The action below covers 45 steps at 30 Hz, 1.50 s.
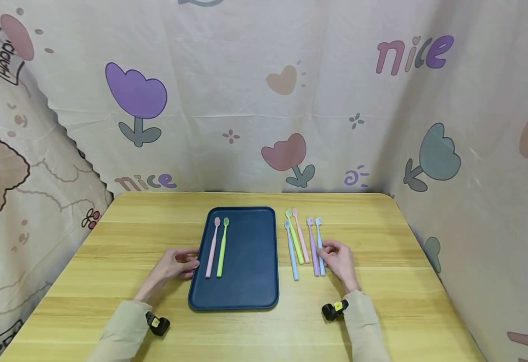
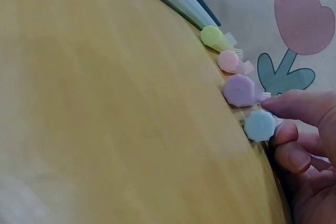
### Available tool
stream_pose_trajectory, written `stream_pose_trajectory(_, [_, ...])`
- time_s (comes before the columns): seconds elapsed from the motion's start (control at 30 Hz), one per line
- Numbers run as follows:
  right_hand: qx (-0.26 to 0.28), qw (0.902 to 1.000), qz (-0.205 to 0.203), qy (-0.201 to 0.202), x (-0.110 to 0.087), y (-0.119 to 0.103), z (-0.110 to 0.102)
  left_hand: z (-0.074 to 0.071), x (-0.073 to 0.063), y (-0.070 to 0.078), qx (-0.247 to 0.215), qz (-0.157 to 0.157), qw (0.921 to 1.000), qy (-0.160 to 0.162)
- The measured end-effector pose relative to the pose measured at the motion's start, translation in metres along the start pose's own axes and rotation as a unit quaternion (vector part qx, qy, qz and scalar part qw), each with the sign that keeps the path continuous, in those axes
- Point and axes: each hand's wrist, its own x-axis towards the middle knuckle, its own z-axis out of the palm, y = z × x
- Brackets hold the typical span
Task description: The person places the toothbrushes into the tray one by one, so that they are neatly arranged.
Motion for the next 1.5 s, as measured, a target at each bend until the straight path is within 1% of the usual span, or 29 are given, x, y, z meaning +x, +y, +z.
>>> stream_pose_trajectory(0.17, [-0.052, 0.9985, -0.007, 0.015, 0.0028, 0.0003, 0.0028, -0.0004, 0.0008, 0.0005, 0.004, 0.002, 1.0, -0.003])
stream_pose_trajectory(0.33, [-0.108, 0.993, -0.019, 0.045, 0.0049, 0.0005, 0.0043, -0.0006, 0.0011, -0.0006, 0.006, 0.003, 1.0, -0.004])
stream_pose_trajectory(0.4, [-0.122, 0.9909, -0.023, 0.053, 0.0054, 0.0004, 0.0048, -0.0003, 0.001, -0.0008, 0.006, 0.003, 1.0, -0.003])
stream_pose_trajectory(0.53, [-0.13, 0.9896, -0.029, 0.054, 0.0055, 0.0004, 0.0052, 0.0, 0.0012, -0.0007, 0.008, 0.0, 1.0, 0.0])
stream_pose_trajectory(0.77, [-0.108, 0.9925, -0.037, 0.043, 0.0039, 0.001, 0.0043, -0.0013, 0.0011, -0.0009, 0.008, 0.001, 1.0, -0.005])
stream_pose_trajectory(1.13, [-0.04, 0.9983, -0.036, 0.021, 0.0002, 0.0029, 0.0026, -0.0009, 0.0005, -0.0006, 0.004, 0.0, 1.0, -0.005])
stream_pose_trajectory(1.33, [0.003, 0.999, -0.045, 0.004, -0.0006, 0.0044, 0.0013, -0.0014, 0.0001, -0.0003, 0.003, 0.001, 1.0, -0.008])
stream_pose_trajectory(1.5, [0.04, 0.9988, -0.026, -0.003, -0.002, 0.0032, -0.0009, -0.0017, 0.0005, 0.0, 0.0, 0.004, 0.9999, -0.014])
